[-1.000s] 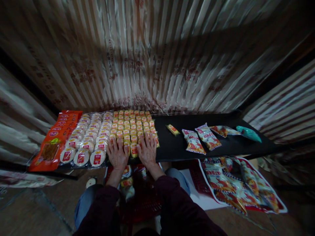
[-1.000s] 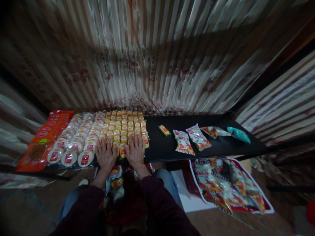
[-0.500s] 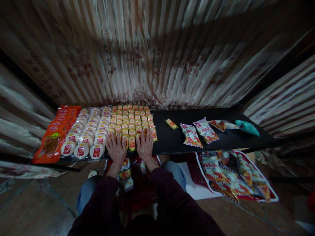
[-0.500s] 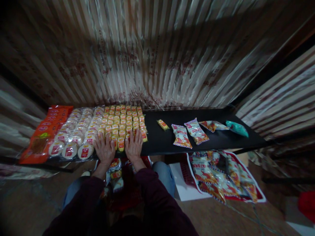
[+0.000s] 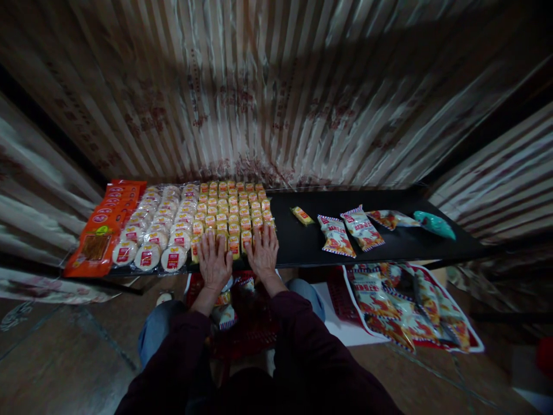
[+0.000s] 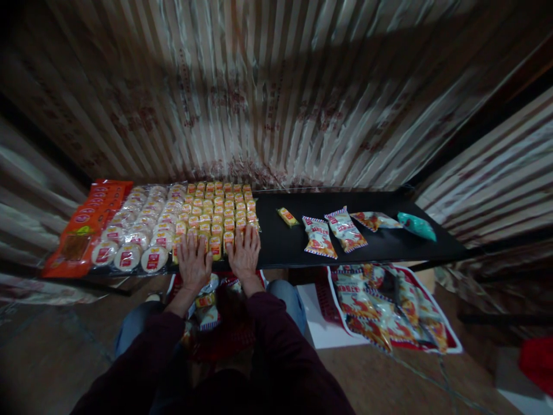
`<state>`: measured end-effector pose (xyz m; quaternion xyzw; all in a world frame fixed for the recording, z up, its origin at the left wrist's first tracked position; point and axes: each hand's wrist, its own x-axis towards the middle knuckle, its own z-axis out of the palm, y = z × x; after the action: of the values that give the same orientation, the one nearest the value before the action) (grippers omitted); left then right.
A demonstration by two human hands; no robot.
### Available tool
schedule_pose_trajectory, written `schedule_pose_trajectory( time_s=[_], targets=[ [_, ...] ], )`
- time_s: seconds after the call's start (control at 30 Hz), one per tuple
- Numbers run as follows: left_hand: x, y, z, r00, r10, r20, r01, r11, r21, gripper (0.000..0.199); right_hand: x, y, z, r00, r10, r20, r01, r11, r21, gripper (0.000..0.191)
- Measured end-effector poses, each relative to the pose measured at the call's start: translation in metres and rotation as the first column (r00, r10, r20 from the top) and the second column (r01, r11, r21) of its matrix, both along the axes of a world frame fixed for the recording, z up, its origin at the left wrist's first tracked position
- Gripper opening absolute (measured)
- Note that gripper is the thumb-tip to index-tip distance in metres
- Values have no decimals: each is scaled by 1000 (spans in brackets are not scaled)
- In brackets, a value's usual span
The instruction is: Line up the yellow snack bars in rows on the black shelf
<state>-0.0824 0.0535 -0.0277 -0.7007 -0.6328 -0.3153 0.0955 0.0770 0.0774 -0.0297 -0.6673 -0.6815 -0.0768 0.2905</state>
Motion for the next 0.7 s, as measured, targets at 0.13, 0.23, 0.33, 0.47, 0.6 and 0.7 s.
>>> schedule_pose_trajectory(
  time_s=[0.13, 0.23, 0.33, 0.47, 0.6, 0.7],
  targets=[
    [9, 1, -3, 999, -39, -23, 39, 999, -22, 54, -1, -1, 1, 1000, 14, 18, -14, 1000, -22, 55],
    [14, 0, -2, 999, -38, -20, 37, 999, -9, 56, 2, 0, 5, 1000, -5, 5, 5, 1000, -31, 56],
    [22, -1, -2, 996, -85, -35, 85, 996, -3, 56, 6, 2, 8, 998, -60, -11, 59, 998, -34, 55],
    [31, -1, -4, 993, -113, -46, 112, 993, -32, 57, 9, 6, 7, 998, -68, -17, 66, 995, -73, 53],
    [32, 0, -6, 991, -121, -51, 118, 991, -58, 56, 9, 8, 6, 999, -38, -29, 35, 996, -78, 52],
    [26, -3, -6, 992, -120, -46, 116, 991, -67, 57, 10, 6, 6, 998, -38, -58, 36, 999, -31, 53]
  ],
)
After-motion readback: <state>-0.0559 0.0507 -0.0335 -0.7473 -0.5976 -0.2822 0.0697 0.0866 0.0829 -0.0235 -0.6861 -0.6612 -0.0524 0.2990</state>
